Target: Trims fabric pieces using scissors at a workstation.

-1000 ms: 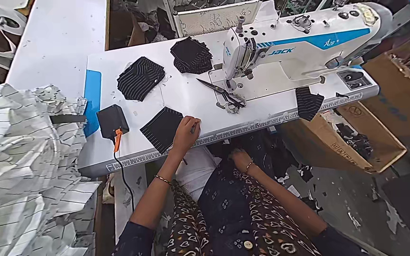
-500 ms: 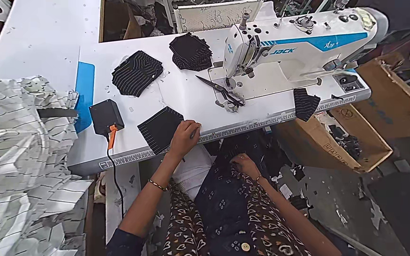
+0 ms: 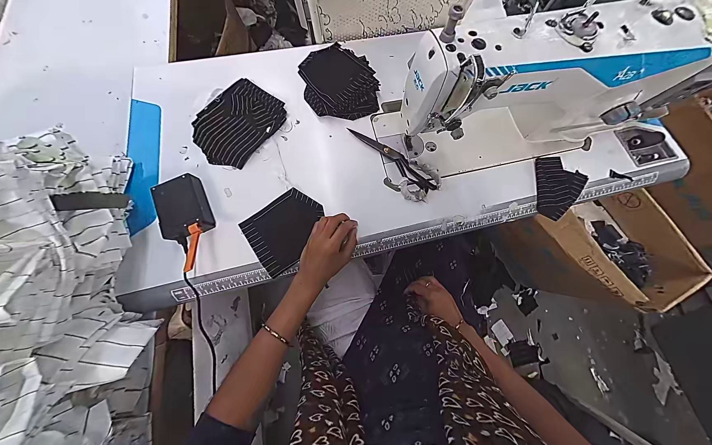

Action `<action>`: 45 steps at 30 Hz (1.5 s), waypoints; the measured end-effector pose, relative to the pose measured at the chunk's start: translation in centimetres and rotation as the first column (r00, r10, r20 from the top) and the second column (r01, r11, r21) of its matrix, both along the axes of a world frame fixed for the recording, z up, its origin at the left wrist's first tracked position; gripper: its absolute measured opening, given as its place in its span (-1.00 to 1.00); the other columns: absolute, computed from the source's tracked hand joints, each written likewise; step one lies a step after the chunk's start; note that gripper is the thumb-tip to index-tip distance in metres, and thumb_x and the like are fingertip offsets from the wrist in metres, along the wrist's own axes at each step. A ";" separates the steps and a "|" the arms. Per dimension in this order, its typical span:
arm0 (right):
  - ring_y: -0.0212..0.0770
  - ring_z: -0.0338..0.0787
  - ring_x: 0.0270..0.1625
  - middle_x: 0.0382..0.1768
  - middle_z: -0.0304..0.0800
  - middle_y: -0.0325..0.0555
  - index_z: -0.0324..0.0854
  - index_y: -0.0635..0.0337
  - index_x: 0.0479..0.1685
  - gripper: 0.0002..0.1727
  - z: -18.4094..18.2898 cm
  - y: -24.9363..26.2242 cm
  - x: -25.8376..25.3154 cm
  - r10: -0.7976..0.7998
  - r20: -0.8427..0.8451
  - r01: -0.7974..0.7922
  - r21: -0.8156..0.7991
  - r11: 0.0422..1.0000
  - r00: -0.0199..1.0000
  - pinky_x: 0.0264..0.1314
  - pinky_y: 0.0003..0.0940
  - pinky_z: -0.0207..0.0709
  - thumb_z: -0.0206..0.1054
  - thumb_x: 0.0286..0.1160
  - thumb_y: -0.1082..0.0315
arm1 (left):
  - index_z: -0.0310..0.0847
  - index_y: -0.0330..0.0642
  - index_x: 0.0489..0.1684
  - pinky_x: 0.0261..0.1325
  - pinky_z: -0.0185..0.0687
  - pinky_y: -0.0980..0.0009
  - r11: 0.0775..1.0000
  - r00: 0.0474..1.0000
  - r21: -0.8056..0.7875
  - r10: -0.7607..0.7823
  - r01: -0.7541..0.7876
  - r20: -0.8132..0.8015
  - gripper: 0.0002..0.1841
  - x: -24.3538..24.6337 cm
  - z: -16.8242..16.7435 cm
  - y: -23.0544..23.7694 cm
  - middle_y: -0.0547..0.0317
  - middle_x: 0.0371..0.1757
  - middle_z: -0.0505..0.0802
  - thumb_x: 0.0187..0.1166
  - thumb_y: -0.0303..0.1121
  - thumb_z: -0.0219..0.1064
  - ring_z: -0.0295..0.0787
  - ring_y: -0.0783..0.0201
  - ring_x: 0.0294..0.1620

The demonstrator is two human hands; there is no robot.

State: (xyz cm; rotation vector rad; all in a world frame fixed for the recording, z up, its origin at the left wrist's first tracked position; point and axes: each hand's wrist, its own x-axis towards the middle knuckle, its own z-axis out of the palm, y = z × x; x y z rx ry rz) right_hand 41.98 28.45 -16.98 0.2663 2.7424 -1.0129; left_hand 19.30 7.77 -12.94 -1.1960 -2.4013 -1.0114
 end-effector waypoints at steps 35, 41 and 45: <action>0.11 0.57 0.59 0.36 0.78 0.03 0.81 0.11 0.23 -0.61 1.3 -1.0 -2.8 -0.056 0.286 0.037 0.074 0.997 0.957 0.61 0.03 0.36 0.15 0.59 0.51 | 0.85 -0.26 -0.08 0.13 0.72 0.09 1.000 1.000 0.011 0.017 -0.017 -0.014 -0.76 0.0 -0.2 0.1 -0.10 -0.02 0.89 0.59 -0.35 0.26 0.83 -0.11 0.02; 0.09 0.55 0.60 0.38 0.77 0.05 0.79 0.11 0.28 -0.60 1.8 -0.9 -2.1 -0.057 0.300 0.044 0.049 0.998 0.952 0.64 0.00 0.32 0.14 0.61 0.51 | 0.85 -0.30 -0.07 0.11 0.72 0.04 1.000 1.000 0.004 0.004 -0.004 0.009 -0.74 -0.1 -0.2 0.1 -0.14 -0.01 0.89 0.60 -0.35 0.25 0.83 -0.15 0.01; 0.09 0.54 0.61 0.38 0.76 0.05 0.79 0.10 0.28 -0.60 2.0 -0.6 -1.8 -0.065 0.304 0.053 0.049 0.997 0.950 0.65 -0.01 0.32 0.14 0.62 0.51 | 0.85 -0.30 -0.07 0.13 0.72 0.03 1.000 1.000 0.005 0.004 -0.004 0.006 -0.74 -0.1 -0.2 0.2 -0.14 -0.01 0.89 0.60 -0.35 0.25 0.83 -0.15 0.01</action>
